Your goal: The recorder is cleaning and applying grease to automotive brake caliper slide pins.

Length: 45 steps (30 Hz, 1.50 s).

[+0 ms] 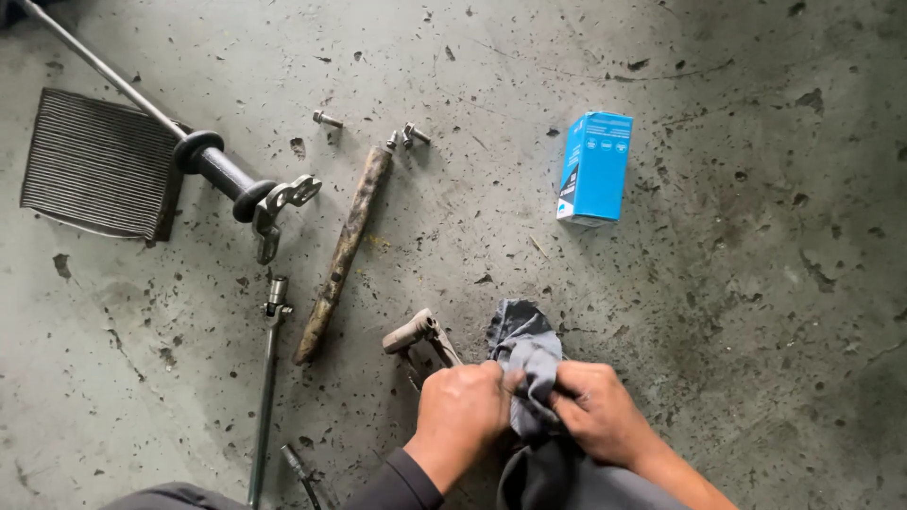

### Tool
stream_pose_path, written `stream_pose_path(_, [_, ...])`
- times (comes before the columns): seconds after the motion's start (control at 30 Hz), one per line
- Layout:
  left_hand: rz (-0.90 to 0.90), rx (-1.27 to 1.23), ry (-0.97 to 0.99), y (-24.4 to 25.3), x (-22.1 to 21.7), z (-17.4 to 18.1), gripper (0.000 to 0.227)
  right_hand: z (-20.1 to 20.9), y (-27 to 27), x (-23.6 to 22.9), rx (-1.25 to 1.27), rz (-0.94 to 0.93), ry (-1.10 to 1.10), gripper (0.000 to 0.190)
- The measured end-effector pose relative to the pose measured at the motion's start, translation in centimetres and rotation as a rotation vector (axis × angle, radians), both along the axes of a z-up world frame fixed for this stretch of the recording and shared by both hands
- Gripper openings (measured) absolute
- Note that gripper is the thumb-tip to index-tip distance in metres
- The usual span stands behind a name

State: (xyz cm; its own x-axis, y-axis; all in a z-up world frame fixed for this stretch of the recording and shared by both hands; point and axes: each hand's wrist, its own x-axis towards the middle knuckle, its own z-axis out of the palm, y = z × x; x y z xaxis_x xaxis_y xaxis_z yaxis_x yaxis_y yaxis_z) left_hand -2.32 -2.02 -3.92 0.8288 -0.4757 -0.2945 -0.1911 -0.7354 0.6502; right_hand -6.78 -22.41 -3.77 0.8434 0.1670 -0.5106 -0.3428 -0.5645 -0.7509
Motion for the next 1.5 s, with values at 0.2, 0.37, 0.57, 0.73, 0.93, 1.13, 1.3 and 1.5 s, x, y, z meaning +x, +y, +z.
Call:
stream_pose_path(0.2, [0.189,-0.035,0.085,-0.5,0.2,-0.4,0.051,0.2,0.3,0.6,0.111,0.050,-0.326,0.016])
stream_pose_path(0.37, [0.392,-0.246,0.300,-1.5,0.9,2.1,0.045,1.5,1.1,1.2,0.214,-0.032,-0.225,0.016])
stream_pose_path(0.57, [0.223,-0.353,-0.026,-1.9,-1.0,2.8,0.031,-2.2,-0.4,-0.6,0.229,-0.264,-0.095,0.021])
stream_pose_path(0.73, [-0.018,-0.437,-0.244,-1.4,-1.5,3.5,0.014,-2.5,0.1,0.4,0.253,-0.364,-0.076,0.023])
stream_pose_path(0.93, [0.070,-0.551,-0.152,-0.5,-0.9,4.7,0.014,-10.7,-7.5,-1.4,-0.151,-0.722,-0.129,0.024])
stream_pose_path(1.13, [0.277,-0.709,0.101,1.1,-0.4,5.1,0.015,-9.5,-22.7,-6.1,-0.546,-1.035,-0.301,0.022])
stream_pose_path(1.3, [0.310,-0.721,0.094,2.7,-0.2,5.1,0.013,-12.4,-32.1,-11.4,-1.208,-0.409,-0.163,0.036])
stream_pose_path(1.5, [0.301,-0.701,0.068,3.4,0.1,4.1,0.013,-4.0,-14.9,-3.3,-0.921,-0.348,-0.096,0.052])
